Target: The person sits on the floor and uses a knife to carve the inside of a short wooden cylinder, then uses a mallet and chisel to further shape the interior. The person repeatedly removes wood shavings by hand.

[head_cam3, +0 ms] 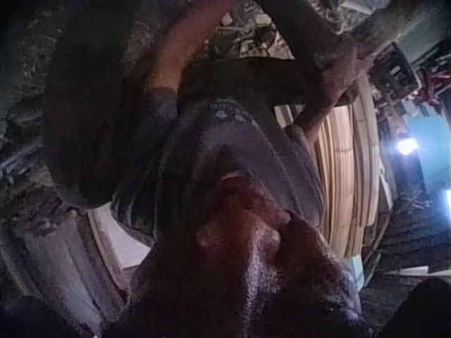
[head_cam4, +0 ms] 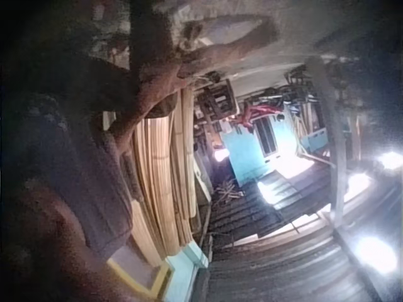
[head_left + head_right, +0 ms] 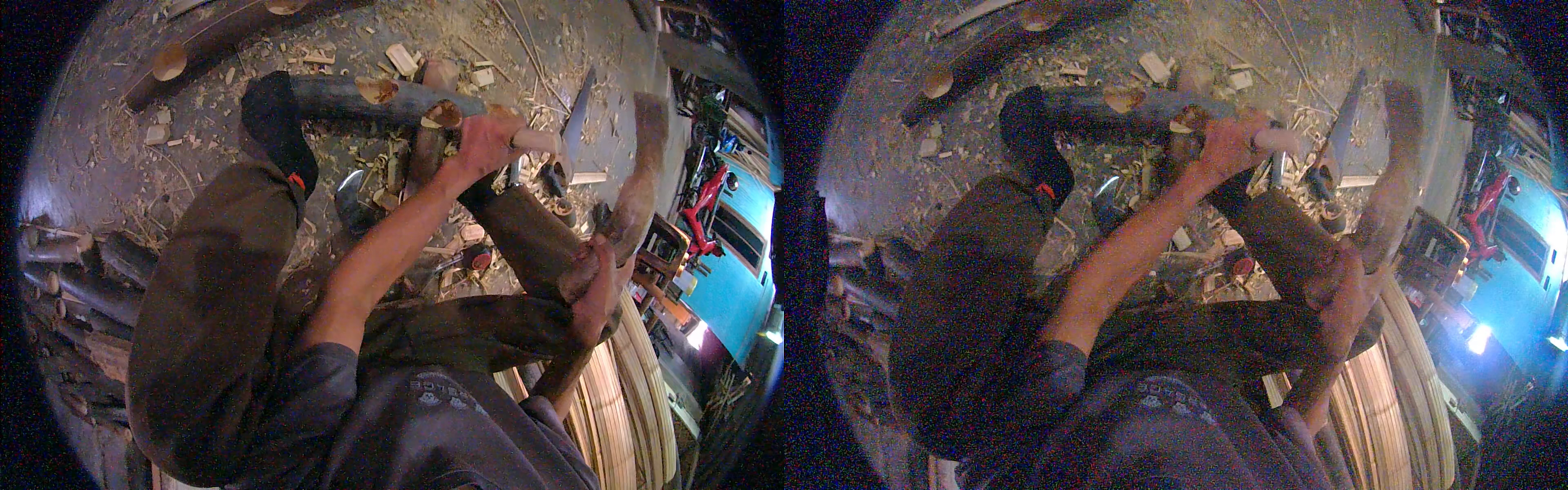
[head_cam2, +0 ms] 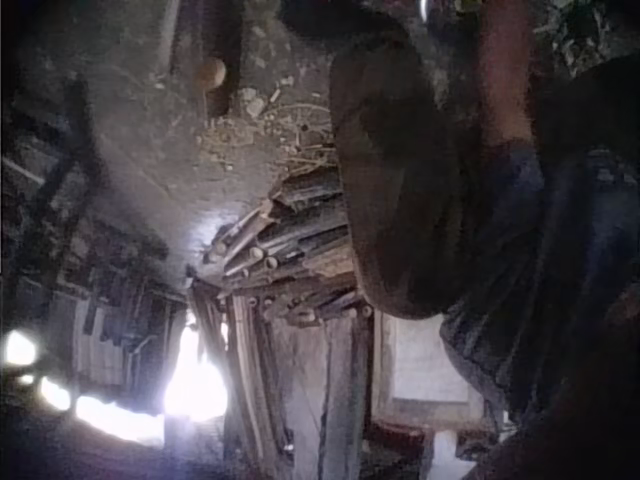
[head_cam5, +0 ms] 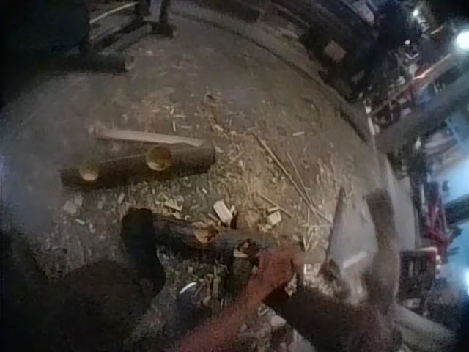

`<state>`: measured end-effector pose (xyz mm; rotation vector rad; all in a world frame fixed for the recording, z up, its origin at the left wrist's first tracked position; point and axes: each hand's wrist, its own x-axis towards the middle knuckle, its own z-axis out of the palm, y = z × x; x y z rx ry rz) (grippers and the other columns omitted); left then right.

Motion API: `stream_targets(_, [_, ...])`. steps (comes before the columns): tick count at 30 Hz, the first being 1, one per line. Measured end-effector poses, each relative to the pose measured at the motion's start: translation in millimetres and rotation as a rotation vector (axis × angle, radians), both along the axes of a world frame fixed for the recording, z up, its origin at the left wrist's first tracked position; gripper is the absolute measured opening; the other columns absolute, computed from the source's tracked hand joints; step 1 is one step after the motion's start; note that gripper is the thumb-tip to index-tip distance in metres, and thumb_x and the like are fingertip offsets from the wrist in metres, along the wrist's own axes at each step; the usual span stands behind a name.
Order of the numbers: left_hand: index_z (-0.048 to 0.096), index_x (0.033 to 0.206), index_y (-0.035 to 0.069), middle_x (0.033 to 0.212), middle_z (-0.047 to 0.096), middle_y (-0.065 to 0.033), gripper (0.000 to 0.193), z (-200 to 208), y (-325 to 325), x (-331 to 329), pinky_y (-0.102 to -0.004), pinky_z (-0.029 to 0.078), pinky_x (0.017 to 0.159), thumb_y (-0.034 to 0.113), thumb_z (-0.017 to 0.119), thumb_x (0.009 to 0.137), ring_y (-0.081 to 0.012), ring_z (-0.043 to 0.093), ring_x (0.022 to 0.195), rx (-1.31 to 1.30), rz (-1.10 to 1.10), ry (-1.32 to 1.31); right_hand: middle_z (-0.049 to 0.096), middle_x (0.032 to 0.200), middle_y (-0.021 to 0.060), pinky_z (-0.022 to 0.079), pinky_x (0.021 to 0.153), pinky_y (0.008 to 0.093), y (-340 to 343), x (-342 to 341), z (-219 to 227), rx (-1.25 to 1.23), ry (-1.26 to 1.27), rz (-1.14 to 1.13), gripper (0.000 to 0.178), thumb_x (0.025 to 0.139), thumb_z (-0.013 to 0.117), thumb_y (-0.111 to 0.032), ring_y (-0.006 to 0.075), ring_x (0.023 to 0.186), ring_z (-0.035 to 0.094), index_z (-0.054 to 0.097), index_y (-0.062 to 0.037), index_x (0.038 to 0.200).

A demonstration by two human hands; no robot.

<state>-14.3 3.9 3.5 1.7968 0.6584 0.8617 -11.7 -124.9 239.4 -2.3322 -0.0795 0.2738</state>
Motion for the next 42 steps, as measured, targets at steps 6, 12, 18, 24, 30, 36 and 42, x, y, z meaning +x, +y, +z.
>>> stream_targets(6, [0.062,0.087,0.014,0.078,0.065,-0.0101,0.031,6.0,17.1,0.0,-0.0428,0.051,0.061,0.033,0.075,0.066,-0.0318,0.064,0.073,-0.092,0.074,0.03,0.057,0.084,0.0069,0.048,0.063,0.0286,-24.5,32.1,8.2,0.038,-0.11,0.042,0.035,0.081,0.063,-0.018,0.0152,0.074,0.057,0.047,-0.0053,0.111])
stream_targets(12, [0.062,0.083,0.014,0.077,0.065,-0.0104,0.029,-3.7,17.4,4.7,-0.043,0.05,0.059,0.033,0.074,0.065,-0.0325,0.064,0.071,-0.165,0.105,0.036,0.052,0.113,0.0156,0.039,0.09,0.0354,-17.1,24.4,-77.2,-0.213,-0.404,0.376,0.062,0.077,0.07,-0.026,0.0242,0.106,0.049,0.041,-0.001,0.125])
stream_targets(18, [0.064,0.086,0.014,0.078,0.065,-0.0109,0.026,-13.2,12.7,-21.8,-0.0412,0.05,0.059,0.029,0.072,0.066,-0.0319,0.064,0.074,-0.07,0.074,-0.119,0.051,0.123,0.0191,0.035,0.1,0.0386,13.9,-0.7,-45.7,-0.098,-0.133,0.246,0.072,0.072,0.075,-0.02,0.0279,0.116,0.047,0.04,0.0046,0.13])
stream_targets(24, [0.061,0.082,0.013,0.075,0.064,-0.0094,0.021,-24.5,7.5,-25.6,-0.0413,0.05,0.057,0.023,0.07,0.066,-0.0309,0.063,0.07,0.015,0.021,-0.215,0.054,0.117,0.017,0.041,0.094,0.0384,6.3,-16.0,-66.1,-0.455,-0.212,0.591,0.062,0.071,0.075,-0.01,0.0255,0.108,0.052,0.045,0.0045,0.123])
stream_targets(30, [0.055,0.076,0.012,0.067,0.058,-0.0097,0.018,-21.9,-1.3,-20.5,-0.0444,0.046,0.056,0.022,0.067,0.065,-0.0339,0.06,0.065,0.048,-0.065,-0.149,0.053,0.121,0.0183,0.037,0.098,0.0375,-49.4,-24.9,-115.6,-0.11,-0.314,0.379,0.07,0.069,0.079,-0.012,0.0276,0.112,0.049,0.043,0.0037,0.127])
stream_targets(36, [0.054,0.075,0.015,0.07,0.056,-0.0087,0.017,-29.7,-4.6,-34.1,-0.0434,0.042,0.061,0.022,0.067,0.067,-0.0315,0.058,0.072,0.143,-0.158,-0.213,0.054,0.115,0.0148,0.038,0.097,0.0348,-46.1,-46.0,-98.7,-0.118,-0.327,0.33,0.067,0.068,0.073,-0.004,0.0245,0.108,0.05,0.041,0.0035,0.126])
stream_targets(42, [0.054,0.077,0.009,0.078,0.055,-0.0106,0.017,-38.5,-28.3,-39.9,-0.0426,0.04,0.064,0.019,0.066,0.071,-0.0312,0.056,0.078,0.359,0.04,-0.221,0.054,0.118,0.0158,0.04,0.095,0.0346,-51.3,-49.1,-128.0,-0.113,-0.035,0.281,0.07,0.07,0.072,-0.01,0.0255,0.109,0.052,0.037,-0.0011,0.131])
